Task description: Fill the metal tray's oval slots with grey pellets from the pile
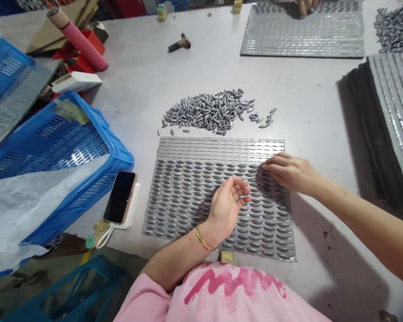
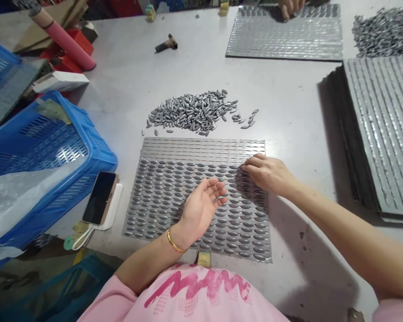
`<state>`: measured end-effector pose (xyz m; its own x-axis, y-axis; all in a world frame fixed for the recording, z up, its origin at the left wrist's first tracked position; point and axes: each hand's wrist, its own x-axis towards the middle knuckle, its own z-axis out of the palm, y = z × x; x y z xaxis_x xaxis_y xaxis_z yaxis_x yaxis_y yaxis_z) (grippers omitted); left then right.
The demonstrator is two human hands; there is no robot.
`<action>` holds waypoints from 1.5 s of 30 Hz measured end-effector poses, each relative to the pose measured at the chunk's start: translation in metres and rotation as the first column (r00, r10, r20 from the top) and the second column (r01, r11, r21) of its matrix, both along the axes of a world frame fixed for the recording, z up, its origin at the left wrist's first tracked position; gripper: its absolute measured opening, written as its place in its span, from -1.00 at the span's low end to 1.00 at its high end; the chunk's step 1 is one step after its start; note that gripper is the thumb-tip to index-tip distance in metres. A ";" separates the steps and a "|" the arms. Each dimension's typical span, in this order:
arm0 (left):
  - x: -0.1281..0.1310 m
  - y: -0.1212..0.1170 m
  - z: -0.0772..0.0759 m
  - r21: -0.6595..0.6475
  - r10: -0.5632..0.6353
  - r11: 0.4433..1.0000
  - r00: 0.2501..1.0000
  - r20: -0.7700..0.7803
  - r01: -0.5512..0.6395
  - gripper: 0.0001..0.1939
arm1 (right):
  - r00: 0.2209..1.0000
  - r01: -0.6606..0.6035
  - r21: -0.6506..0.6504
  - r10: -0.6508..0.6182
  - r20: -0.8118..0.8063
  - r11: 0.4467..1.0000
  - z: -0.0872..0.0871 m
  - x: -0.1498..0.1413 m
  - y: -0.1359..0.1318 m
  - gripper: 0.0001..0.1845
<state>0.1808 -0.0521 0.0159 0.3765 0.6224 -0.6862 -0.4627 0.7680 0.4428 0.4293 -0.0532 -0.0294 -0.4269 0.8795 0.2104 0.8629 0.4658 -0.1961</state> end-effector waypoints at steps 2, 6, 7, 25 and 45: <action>-0.002 -0.001 0.000 0.008 -0.002 1.000 1.000 0.006 0.002 -0.77 | 1.000 0.001 0.003 -0.001 0.020 1.000 0.001 -0.003 0.000 -0.73; -0.010 -0.001 -0.002 0.009 0.010 1.000 1.000 0.014 -0.010 -0.79 | 0.999 0.013 -0.047 -0.015 -0.042 0.999 0.001 0.002 0.002 -0.74; -0.012 -0.001 -0.002 0.006 0.014 1.000 1.000 0.010 -0.014 -0.79 | 0.995 0.019 -0.063 -0.025 -0.095 0.998 0.001 0.008 0.006 -0.75; -0.034 0.009 -0.002 -0.001 0.070 0.998 0.997 -0.015 -0.070 -0.79 | 0.962 0.263 -0.179 -0.272 -0.030 0.948 -0.033 0.016 0.216 0.00; -0.039 0.010 -0.002 0.014 0.051 0.999 0.998 0.037 -0.051 -0.79 | 0.849 0.520 -0.053 -0.509 0.141 0.853 -0.019 -0.005 0.191 -0.45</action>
<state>0.1414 -0.0418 0.0142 0.3686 0.6513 -0.6632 -0.5171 0.7366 0.4360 0.4243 0.1376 -0.0480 0.0748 0.9921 0.1009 0.9932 -0.0650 -0.0967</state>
